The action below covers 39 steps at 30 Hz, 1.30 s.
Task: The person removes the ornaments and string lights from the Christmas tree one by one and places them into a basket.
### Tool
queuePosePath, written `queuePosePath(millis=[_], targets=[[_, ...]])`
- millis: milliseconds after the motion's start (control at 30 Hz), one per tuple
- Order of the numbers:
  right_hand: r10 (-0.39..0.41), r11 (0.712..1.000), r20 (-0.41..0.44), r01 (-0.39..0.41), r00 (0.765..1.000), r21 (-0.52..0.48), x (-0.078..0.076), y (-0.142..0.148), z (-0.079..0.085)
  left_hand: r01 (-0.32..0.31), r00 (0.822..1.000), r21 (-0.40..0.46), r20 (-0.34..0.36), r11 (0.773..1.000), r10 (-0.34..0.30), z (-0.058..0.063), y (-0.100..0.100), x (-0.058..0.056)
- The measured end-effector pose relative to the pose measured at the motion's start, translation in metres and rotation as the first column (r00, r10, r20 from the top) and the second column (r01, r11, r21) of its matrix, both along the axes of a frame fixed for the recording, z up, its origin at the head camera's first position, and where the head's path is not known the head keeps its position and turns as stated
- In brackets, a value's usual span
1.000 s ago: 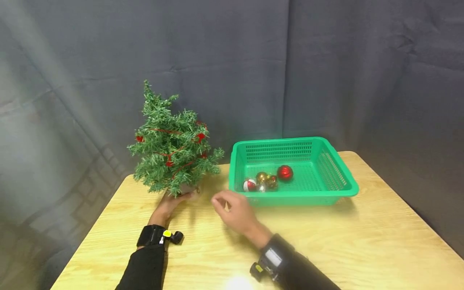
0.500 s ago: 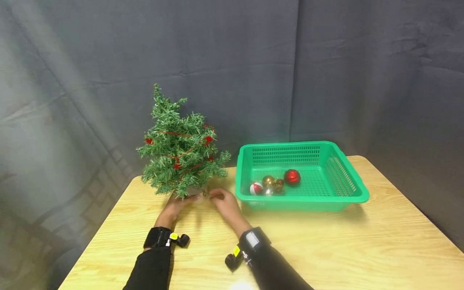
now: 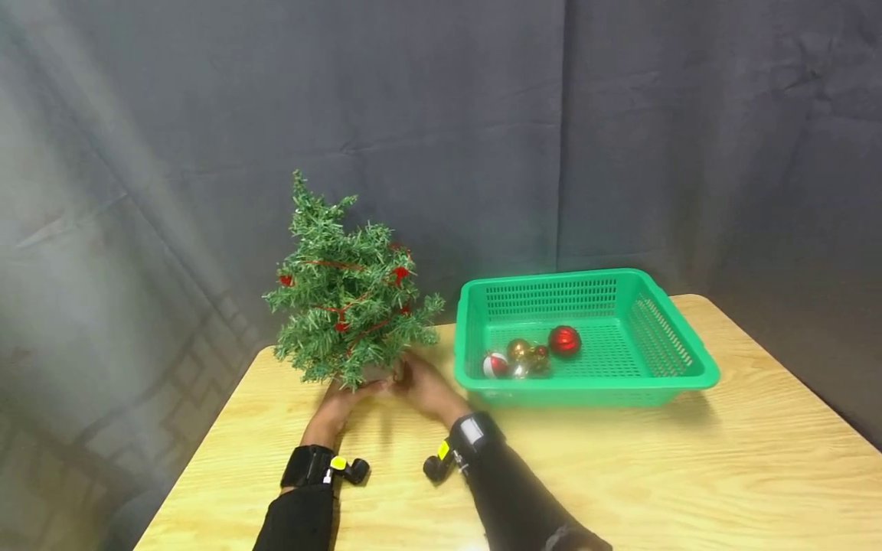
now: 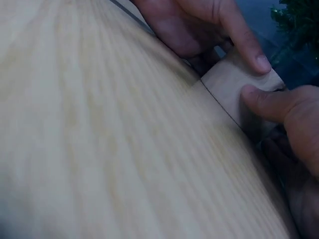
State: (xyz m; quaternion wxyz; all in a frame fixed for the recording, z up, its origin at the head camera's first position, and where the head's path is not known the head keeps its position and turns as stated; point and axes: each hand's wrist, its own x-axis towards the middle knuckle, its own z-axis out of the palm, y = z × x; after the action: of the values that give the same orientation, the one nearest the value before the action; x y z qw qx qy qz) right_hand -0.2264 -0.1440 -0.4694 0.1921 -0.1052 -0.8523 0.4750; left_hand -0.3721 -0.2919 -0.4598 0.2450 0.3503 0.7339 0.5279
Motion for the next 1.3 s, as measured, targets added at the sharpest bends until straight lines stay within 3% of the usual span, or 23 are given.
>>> queuePosePath(millis=[200,467,900,1133,1300], targets=[[-0.059,0.998,0.046,0.059,0.997,0.006,0.003,0.006,0.000,0.005,0.999,-0.002,-0.053,1.000,-0.005,0.001,0.004,0.002],[-0.060,0.995,0.026,0.062,0.998,-0.082,0.008,0.002,-0.006,0.020,1.000,-0.014,-0.012,1.000,-0.021,-0.001,0.002,0.005],[-0.012,0.999,-0.023,0.011,1.000,-0.045,-0.007,-0.014,-0.006,-0.011,1.000,0.019,0.017,1.000,0.010,-0.002,-0.015,0.000],[-0.030,0.998,-0.033,0.028,0.999,-0.052,-0.005,-0.007,-0.004,0.104,0.994,0.149,0.027,0.983,-0.110,0.000,-0.003,-0.001],[-0.039,0.998,-0.035,0.037,0.999,-0.057,-0.002,-0.003,-0.003,0.109,0.994,0.149,-0.003,0.983,-0.110,0.001,0.003,0.001]])
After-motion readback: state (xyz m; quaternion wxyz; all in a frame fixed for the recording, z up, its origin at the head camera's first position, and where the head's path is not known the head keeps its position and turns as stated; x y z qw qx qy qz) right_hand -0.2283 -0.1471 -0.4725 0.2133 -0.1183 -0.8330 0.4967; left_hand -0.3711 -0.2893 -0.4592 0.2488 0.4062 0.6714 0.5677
